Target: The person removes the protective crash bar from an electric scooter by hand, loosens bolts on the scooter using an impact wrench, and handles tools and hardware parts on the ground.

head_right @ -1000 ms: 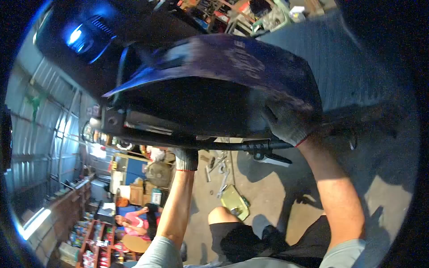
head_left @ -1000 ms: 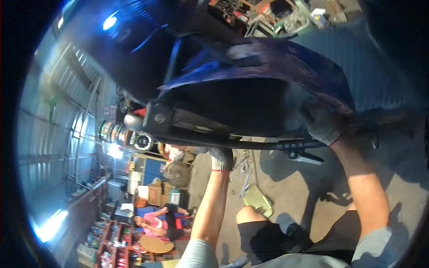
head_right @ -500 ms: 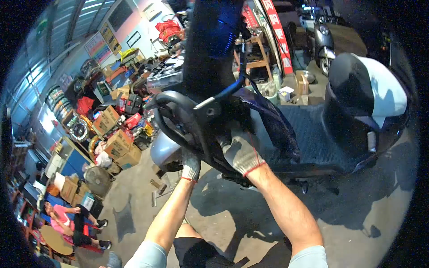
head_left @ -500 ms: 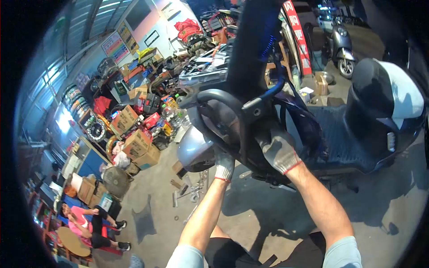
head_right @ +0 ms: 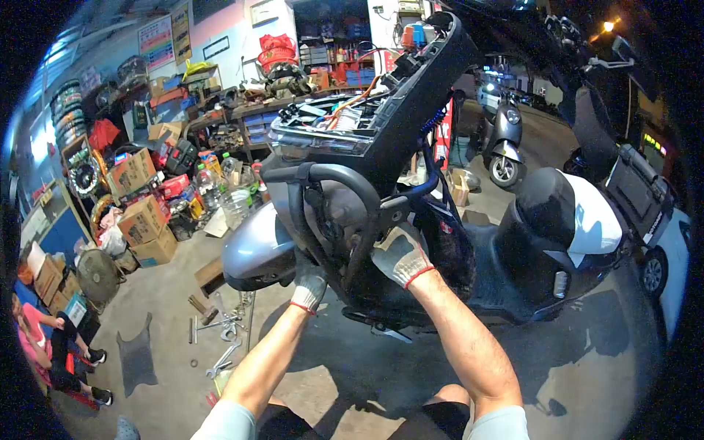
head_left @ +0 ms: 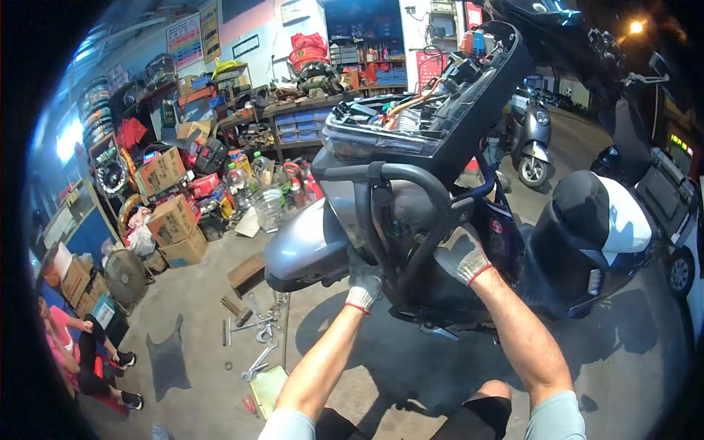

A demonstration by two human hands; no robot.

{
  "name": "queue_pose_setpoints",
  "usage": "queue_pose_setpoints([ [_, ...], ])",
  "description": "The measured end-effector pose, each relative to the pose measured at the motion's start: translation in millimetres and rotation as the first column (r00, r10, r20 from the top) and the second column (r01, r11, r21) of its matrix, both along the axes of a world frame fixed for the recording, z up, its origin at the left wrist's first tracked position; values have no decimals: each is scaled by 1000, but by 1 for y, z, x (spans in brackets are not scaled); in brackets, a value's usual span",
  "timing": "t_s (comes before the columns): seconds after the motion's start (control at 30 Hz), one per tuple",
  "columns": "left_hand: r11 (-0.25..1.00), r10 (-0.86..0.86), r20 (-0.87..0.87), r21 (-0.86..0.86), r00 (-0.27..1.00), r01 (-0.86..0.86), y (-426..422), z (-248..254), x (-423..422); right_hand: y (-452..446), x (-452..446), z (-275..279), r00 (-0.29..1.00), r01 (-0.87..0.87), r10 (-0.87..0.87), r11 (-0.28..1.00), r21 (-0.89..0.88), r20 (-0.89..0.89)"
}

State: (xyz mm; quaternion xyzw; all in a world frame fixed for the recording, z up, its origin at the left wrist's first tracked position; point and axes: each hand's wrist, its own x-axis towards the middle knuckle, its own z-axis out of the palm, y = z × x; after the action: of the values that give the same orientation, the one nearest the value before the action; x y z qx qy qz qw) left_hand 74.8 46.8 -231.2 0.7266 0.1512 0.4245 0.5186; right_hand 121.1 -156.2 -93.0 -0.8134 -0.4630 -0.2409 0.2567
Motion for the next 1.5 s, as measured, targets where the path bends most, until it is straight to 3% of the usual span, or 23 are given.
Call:
queue_pose_setpoints([
  [0.17, 996, 38, -39, -85, 999, -41, -35, 46, -30, 3, 10, -14, 999, 12, -10, 999, 53, -38],
  [0.27, 996, -13, 38, -92, 999, 16, -37, 51, -32, 5, 10, -10, 999, -31, 34, 996, 88, -25],
  [0.33, 956, -129, 199, -236, 972, 175, -40, 53, -33, 0, 12, -13, 996, -80, 79, 997, 21, 43],
  [0.37, 952, -143, 194, -243, 971, 188, -37, 44, -26, -4, 12, -15, 997, -64, 64, 998, 15, 37],
  [0.47, 976, -136, 170, -144, 976, 162, -10, 12, -9, 2, 12, -13, 996, -40, 40, 999, 8, 80],
  [0.5, 987, -105, 161, -104, 981, 122, -11, 9, -9, -4, 18, -18, 975, -82, 94, 994, -68, 202],
  [0.53, 994, -74, 155, -63, 985, 85, -11, 6, -8, -9, 23, -19, 973, -79, 95, 993, -87, 210],
  [0.6, 991, -50, 77, -120, 996, 59, -21, 27, -24, -15, 23, -16, 978, -22, -4, 992, -125, -208],
  [0.63, 988, -41, 40, -147, 998, 47, -24, 33, -30, -23, 13, -12, 946, 57, -74, 996, -61, -317],
  [0.67, 984, -34, 3, -173, 999, 34, -26, 40, -36, -26, 18, -33, 718, -8, 358, 862, 507, -596],
  [0.7, 990, -4, 37, -143, 999, 9, -28, 40, -39, -34, 7, -22, 548, 52, 513, 767, 639, -661],
  [0.73, 993, 27, 72, -117, 997, -18, -27, 39, -39, -42, -4, -7, 358, 146, 658, 662, 736, -663],
  [0.8, 991, 10, 78, -131, 997, 0, -21, 30, -31, -39, -24, 19, 117, 340, 915, 327, 881, -385],
  [0.93, 994, -15, 95, -107, 995, 25, -19, 24, -27, -30, -16, 33, -73, 267, 958, 286, 920, -277],
  [1.13, 991, -33, 122, -122, 992, 48, -23, 44, -44, -18, -22, 21, -87, 338, 990, 133, 931, -110],
  [1.2, 996, -10, 107, -83, 994, 19, -22, 31, -34, -19, -21, 23, 5, 407, 985, 156, 900, -173],
  [1.27, 999, 12, 96, -32, 995, -9, -17, 18, -24, -32, 5, 12, -106, 285, 966, 258, 923, -237],
  [1.3, 999, 21, 71, -50, 997, -17, -15, 16, -22, -31, -2, 18, -107, 362, 964, 264, 894, -242],
  [1.33, 997, 31, 45, -66, 999, -28, -15, 14, -19, -37, 6, 16, -249, 213, 940, 289, 933, -234],
  [1.4, 997, 21, -42, -68, 999, -24, -19, 20, -22, -25, -1, 18, -52, 208, 968, 251, 945, -246],
  [1.43, 996, -11, 68, -87, 998, 17, -12, 5, -10, -23, 0, 18, -103, 240, 979, 199, 950, -178],
  [1.47, 998, 3, 77, -60, 997, 1, -8, 1, -7, -20, 0, 22, -49, 294, 969, 246, 924, -243],
  [1.5, 999, 18, 87, -34, 996, -15, -7, 3, -8, -21, 5, 20, -82, 312, 970, 241, 919, -227],
])
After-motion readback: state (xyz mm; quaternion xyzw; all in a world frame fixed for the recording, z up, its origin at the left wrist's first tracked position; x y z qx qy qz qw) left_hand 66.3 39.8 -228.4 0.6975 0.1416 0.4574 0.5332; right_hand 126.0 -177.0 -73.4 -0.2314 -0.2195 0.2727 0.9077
